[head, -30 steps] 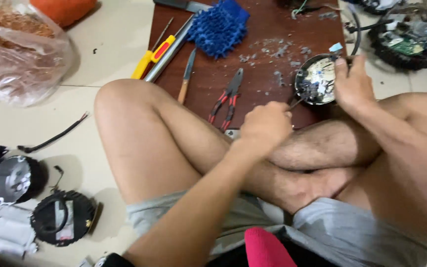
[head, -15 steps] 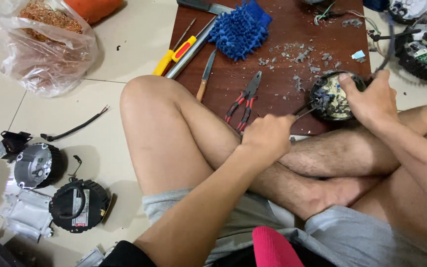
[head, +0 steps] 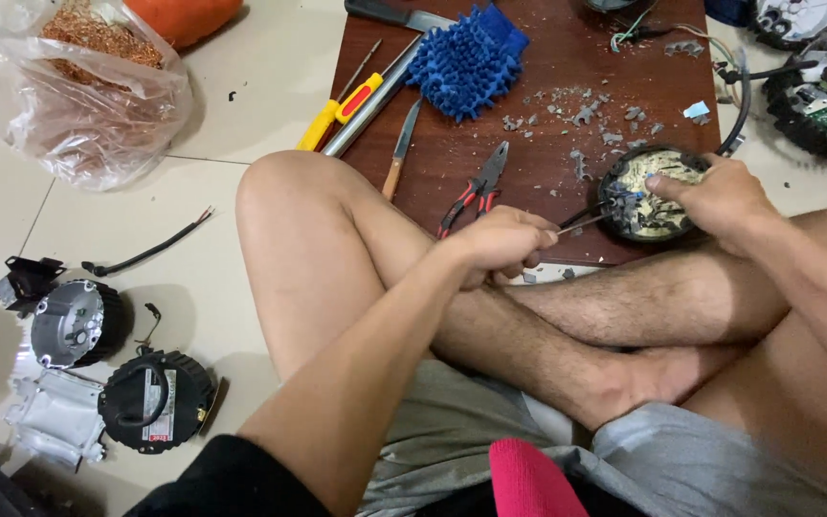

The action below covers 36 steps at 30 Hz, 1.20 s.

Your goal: The person sits cross-legged on the floor and uses a screwdriver and pliers to scrape and remove material from a circular electronic component. They repeatedly switch between tools to clean the surface and trim wires attached to the device.

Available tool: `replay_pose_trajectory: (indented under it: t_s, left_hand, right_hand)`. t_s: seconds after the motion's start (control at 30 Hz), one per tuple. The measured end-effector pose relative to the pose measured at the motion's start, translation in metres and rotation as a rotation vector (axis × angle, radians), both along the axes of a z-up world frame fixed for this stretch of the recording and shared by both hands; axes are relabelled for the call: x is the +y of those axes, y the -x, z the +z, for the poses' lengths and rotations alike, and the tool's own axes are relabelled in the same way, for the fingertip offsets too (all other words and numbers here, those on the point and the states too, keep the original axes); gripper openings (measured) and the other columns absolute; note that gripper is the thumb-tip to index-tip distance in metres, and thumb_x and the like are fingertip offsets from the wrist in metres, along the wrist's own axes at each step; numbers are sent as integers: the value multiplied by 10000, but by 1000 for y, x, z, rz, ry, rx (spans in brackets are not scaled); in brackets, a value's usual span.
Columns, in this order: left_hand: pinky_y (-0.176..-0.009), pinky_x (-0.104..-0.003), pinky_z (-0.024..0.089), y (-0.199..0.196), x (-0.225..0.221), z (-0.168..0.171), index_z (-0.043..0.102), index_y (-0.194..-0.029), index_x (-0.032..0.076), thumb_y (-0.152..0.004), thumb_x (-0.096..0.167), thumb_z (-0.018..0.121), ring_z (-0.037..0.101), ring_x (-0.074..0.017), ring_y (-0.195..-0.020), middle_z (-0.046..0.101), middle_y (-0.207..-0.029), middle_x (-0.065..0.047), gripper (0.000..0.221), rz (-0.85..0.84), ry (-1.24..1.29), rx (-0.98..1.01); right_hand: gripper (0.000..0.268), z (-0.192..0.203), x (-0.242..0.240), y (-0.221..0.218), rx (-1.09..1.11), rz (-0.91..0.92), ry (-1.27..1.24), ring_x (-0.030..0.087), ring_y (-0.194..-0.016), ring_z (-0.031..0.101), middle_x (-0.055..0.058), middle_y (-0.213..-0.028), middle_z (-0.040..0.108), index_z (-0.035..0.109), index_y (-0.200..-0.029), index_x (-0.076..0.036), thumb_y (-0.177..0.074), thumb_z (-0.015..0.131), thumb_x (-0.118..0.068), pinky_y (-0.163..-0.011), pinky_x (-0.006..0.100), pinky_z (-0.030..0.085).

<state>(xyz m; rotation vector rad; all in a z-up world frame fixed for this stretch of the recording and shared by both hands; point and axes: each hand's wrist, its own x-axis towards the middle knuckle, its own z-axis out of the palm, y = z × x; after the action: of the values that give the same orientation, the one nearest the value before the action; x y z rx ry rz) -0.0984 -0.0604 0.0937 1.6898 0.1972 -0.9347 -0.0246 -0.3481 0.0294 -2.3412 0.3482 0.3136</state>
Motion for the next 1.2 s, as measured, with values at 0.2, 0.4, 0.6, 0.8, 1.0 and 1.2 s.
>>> replay_pose_trajectory:
  t_s: [0.2, 0.4, 0.6, 0.8, 1.0, 1.2]
  left_hand:
    - [-703, -299, 574, 6, -8, -10, 715, -1354, 43, -955, 222, 571, 757, -146, -837, 794, -1083, -87, 461, -76, -189, -239]
    - [-975, -403, 587, 11, -15, -32, 698, -1389, 189, -897, 266, 642, 754, -296, -1063, 777, -1236, -96, 500, -208, -444, -491]
    - [-970, -432, 571, 23, -22, -14, 707, -1381, 202, -920, 289, 582, 741, -317, -1075, 792, -1178, -93, 486, -160, -451, -456]
    - [-972, -441, 575, 24, -22, -20, 707, -1376, 209, -912, 268, 594, 742, -319, -1081, 790, -1187, -97, 481, -166, -460, -481]
    - [-949, -442, 581, 29, -23, -11, 705, -1382, 206, -917, 241, 588, 749, -320, -1051, 790, -1184, -100, 481, -177, -479, -478]
    - [-933, -447, 586, 30, -22, -7, 715, -1358, 196, -879, 247, 583, 747, -339, -1032, 794, -1141, -118, 500, -173, -475, -462]
  right_hand:
    - [395, -11, -8, -10, -9, -41, -220, 287, -870, 711, 221, -1107, 720, 625, -1300, 96, -999, 773, -113, -743, 352, 596]
    - [479, 5, 3, 2, -58, -50, -60, 330, -976, 705, 236, -1178, 715, 647, -1340, 63, -989, 779, -236, -864, 413, 560]
    - [660, 21, 13, 19, -265, 170, 213, 480, -1189, 601, 350, -1338, 574, 433, -1486, 140, -1055, 681, -294, -1012, 560, 468]
    - [612, 20, 10, 19, -182, 44, 173, 479, -1056, 657, 341, -1200, 623, 442, -1397, 113, -1111, 629, -394, -918, 572, 503]
    - [688, 17, 14, 21, -197, -30, 187, 467, -986, 670, 323, -1136, 633, 429, -1349, 143, -1118, 660, -462, -859, 570, 523]
    - [574, 36, 24, 29, -139, 18, 158, 421, -1010, 685, 307, -1179, 665, 447, -1462, 79, -1111, 627, -338, -900, 541, 525]
